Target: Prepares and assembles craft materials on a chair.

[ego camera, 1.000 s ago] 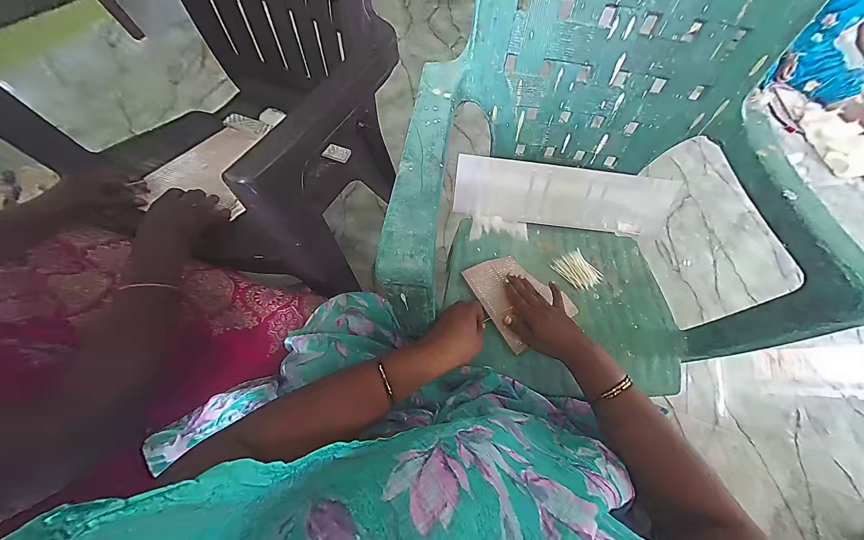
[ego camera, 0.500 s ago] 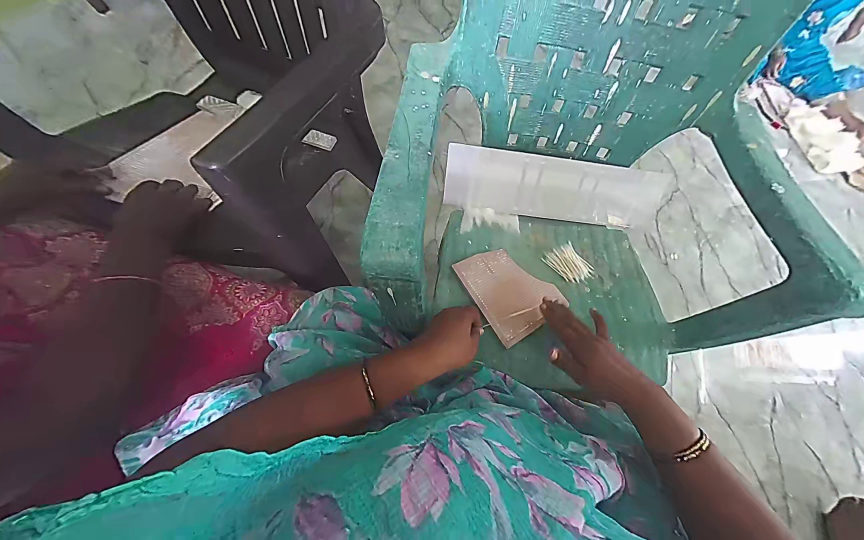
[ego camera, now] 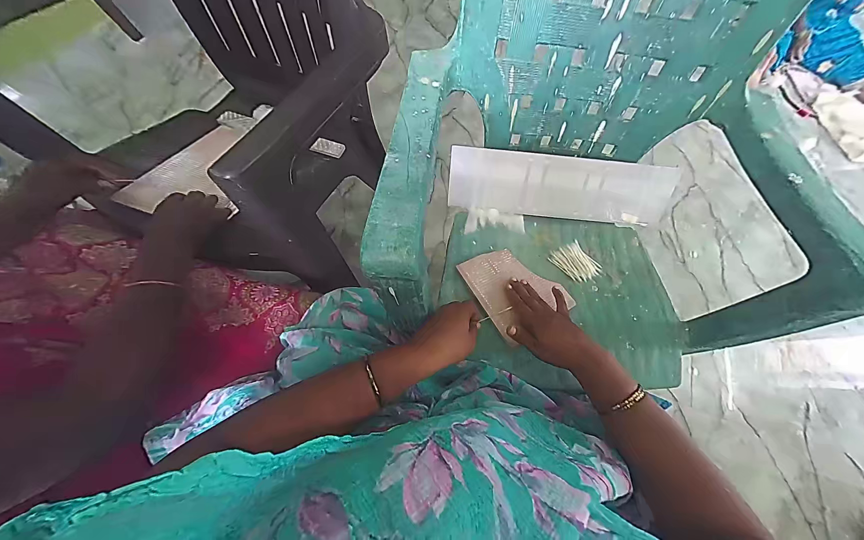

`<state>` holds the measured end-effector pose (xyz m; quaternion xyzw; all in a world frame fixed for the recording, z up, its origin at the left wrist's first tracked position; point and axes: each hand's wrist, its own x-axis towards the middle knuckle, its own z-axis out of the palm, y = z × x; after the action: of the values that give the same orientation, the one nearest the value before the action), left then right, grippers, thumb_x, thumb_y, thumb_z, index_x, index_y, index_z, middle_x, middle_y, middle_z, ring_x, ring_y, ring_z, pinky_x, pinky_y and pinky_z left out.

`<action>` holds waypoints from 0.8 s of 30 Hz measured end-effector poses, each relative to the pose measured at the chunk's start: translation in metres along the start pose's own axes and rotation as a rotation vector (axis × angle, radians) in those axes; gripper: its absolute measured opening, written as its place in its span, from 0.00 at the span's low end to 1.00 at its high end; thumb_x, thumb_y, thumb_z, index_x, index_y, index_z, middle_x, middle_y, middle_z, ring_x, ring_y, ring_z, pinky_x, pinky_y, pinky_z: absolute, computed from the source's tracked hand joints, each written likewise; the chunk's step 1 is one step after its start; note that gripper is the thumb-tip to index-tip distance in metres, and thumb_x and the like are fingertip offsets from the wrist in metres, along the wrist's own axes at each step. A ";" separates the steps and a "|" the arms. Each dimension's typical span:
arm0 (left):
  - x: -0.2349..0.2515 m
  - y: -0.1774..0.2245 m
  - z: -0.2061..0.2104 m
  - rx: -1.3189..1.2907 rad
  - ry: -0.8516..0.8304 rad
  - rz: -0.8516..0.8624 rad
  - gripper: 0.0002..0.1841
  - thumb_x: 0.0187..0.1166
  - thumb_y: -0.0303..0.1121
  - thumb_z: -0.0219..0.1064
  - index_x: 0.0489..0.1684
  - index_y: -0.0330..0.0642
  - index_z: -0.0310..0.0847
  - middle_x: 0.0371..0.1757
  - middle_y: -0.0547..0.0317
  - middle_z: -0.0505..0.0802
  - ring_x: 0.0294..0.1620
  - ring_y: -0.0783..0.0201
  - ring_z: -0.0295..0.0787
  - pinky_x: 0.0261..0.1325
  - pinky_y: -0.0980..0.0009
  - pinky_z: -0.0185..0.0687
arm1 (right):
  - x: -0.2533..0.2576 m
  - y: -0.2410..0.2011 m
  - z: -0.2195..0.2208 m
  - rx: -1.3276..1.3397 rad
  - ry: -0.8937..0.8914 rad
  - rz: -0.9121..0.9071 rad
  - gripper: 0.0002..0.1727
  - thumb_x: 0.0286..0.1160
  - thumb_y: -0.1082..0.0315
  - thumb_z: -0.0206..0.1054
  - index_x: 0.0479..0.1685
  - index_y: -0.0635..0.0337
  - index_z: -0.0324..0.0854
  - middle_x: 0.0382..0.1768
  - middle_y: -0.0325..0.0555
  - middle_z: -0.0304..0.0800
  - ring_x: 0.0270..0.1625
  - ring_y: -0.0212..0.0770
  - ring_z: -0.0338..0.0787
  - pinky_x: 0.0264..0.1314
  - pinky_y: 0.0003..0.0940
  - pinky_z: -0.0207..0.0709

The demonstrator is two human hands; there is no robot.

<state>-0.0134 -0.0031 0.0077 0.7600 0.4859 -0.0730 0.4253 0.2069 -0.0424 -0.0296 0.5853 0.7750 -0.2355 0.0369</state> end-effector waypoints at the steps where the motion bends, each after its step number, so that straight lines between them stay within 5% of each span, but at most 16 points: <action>1: -0.001 0.000 0.000 0.004 -0.019 0.013 0.18 0.94 0.34 0.50 0.69 0.32 0.77 0.64 0.38 0.87 0.69 0.46 0.84 0.75 0.49 0.75 | -0.010 -0.001 0.000 -0.010 -0.021 0.005 0.44 0.90 0.38 0.41 0.97 0.58 0.40 0.97 0.48 0.37 0.98 0.46 0.35 0.89 0.75 0.17; 8: -0.005 0.003 0.008 0.037 -0.115 0.091 0.18 0.94 0.33 0.50 0.68 0.30 0.78 0.64 0.37 0.86 0.68 0.45 0.83 0.75 0.49 0.74 | -0.076 -0.007 0.000 -0.027 -0.129 0.008 0.46 0.88 0.34 0.38 0.97 0.56 0.42 0.97 0.47 0.41 0.98 0.47 0.40 0.90 0.74 0.19; 11: -0.009 0.006 0.007 0.018 -0.073 0.087 0.18 0.94 0.34 0.50 0.67 0.30 0.79 0.64 0.37 0.87 0.67 0.46 0.84 0.74 0.50 0.74 | -0.085 0.003 -0.002 0.058 0.026 0.009 0.43 0.89 0.36 0.40 0.93 0.58 0.56 0.93 0.50 0.56 0.96 0.50 0.52 0.88 0.79 0.23; 16: -0.007 0.005 -0.001 0.012 0.057 0.033 0.17 0.94 0.33 0.51 0.66 0.30 0.79 0.61 0.37 0.88 0.66 0.45 0.85 0.73 0.49 0.76 | -0.055 0.007 -0.019 -0.100 0.190 0.144 0.41 0.91 0.40 0.45 0.94 0.59 0.54 0.95 0.49 0.52 0.97 0.49 0.46 0.91 0.73 0.25; 24: -0.006 0.004 0.000 0.073 0.039 -0.021 0.19 0.94 0.34 0.49 0.69 0.31 0.78 0.65 0.37 0.87 0.70 0.46 0.84 0.76 0.50 0.74 | 0.005 -0.012 -0.008 -0.047 0.063 0.050 0.39 0.93 0.44 0.45 0.96 0.56 0.48 0.97 0.46 0.44 0.98 0.45 0.40 0.92 0.70 0.21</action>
<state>-0.0134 -0.0078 0.0135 0.7712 0.4992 -0.0805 0.3868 0.1959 -0.0369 -0.0204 0.6105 0.7663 -0.1974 0.0320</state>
